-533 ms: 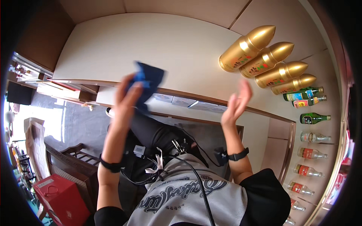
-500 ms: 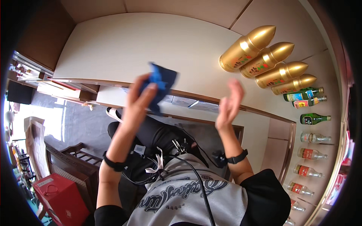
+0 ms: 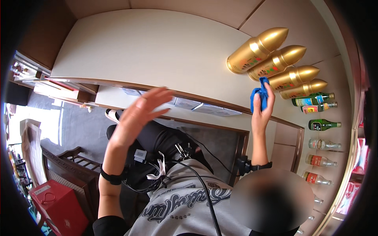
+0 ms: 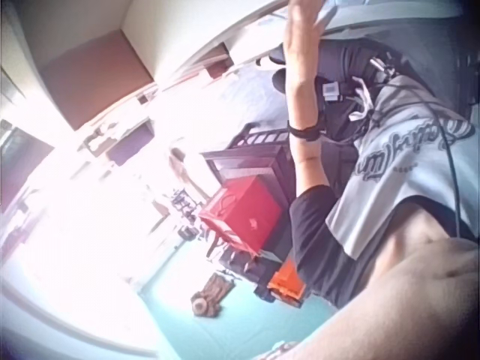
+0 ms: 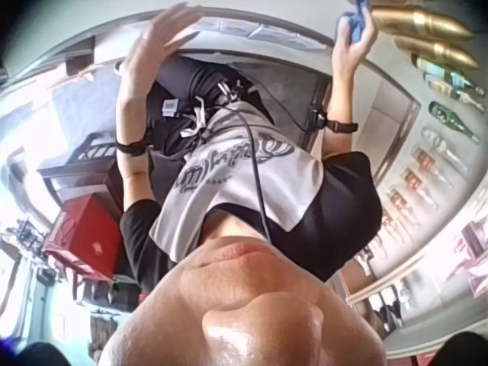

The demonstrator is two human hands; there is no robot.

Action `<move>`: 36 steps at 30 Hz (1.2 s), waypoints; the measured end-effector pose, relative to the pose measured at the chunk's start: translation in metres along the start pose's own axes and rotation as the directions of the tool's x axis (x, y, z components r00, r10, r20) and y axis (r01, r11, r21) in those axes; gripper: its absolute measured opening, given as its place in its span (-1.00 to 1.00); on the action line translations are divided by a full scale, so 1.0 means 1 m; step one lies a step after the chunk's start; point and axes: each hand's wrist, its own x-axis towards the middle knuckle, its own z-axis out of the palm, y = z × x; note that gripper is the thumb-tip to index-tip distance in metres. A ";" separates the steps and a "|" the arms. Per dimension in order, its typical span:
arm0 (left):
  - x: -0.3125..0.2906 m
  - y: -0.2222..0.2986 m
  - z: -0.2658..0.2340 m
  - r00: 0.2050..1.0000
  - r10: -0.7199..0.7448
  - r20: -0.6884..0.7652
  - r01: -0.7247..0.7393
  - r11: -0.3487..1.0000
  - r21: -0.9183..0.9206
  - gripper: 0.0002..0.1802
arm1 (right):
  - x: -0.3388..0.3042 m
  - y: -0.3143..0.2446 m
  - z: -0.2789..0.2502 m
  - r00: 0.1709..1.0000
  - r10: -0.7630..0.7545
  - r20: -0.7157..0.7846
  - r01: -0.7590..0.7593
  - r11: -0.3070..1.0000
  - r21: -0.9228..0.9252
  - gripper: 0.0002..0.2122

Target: Using a cloth to wipe down store shelves and clean individual bottles.

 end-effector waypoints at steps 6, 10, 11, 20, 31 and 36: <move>-0.050 0.014 -0.058 0.906 0.262 -0.333 -0.267 0.963 0.031 -0.46 | -0.018 0.019 0.042 0.962 -0.143 0.231 0.234 0.868 -0.438 -0.74; -0.081 0.006 -0.075 0.835 0.282 -0.472 -0.289 0.955 0.058 -0.45 | -0.022 -0.029 0.106 0.893 -0.307 0.328 0.415 0.845 -0.339 -0.67; -0.086 0.003 -0.078 0.822 0.284 -0.494 -0.290 0.955 0.067 -0.44 | -0.022 -0.039 0.127 0.880 -0.338 0.334 0.439 0.848 -0.298 -0.65; -0.127 -0.010 -0.069 0.764 0.345 -0.545 -0.311 0.937 0.158 -0.40 | -0.042 -0.146 0.284 0.696 -0.593 0.406 0.613 0.784 0.096 -0.68; -0.187 -0.013 -0.077 0.578 0.413 -0.703 -0.310 0.909 0.279 -0.42 | 0.001 -0.158 0.213 0.584 -0.606 0.540 0.051 0.691 0.721 -0.45; -0.194 -0.022 -0.081 0.538 0.388 -0.749 -0.333 0.913 0.234 -0.44 | 0.124 -0.058 0.182 0.852 -0.380 0.360 0.313 0.921 0.231 -0.45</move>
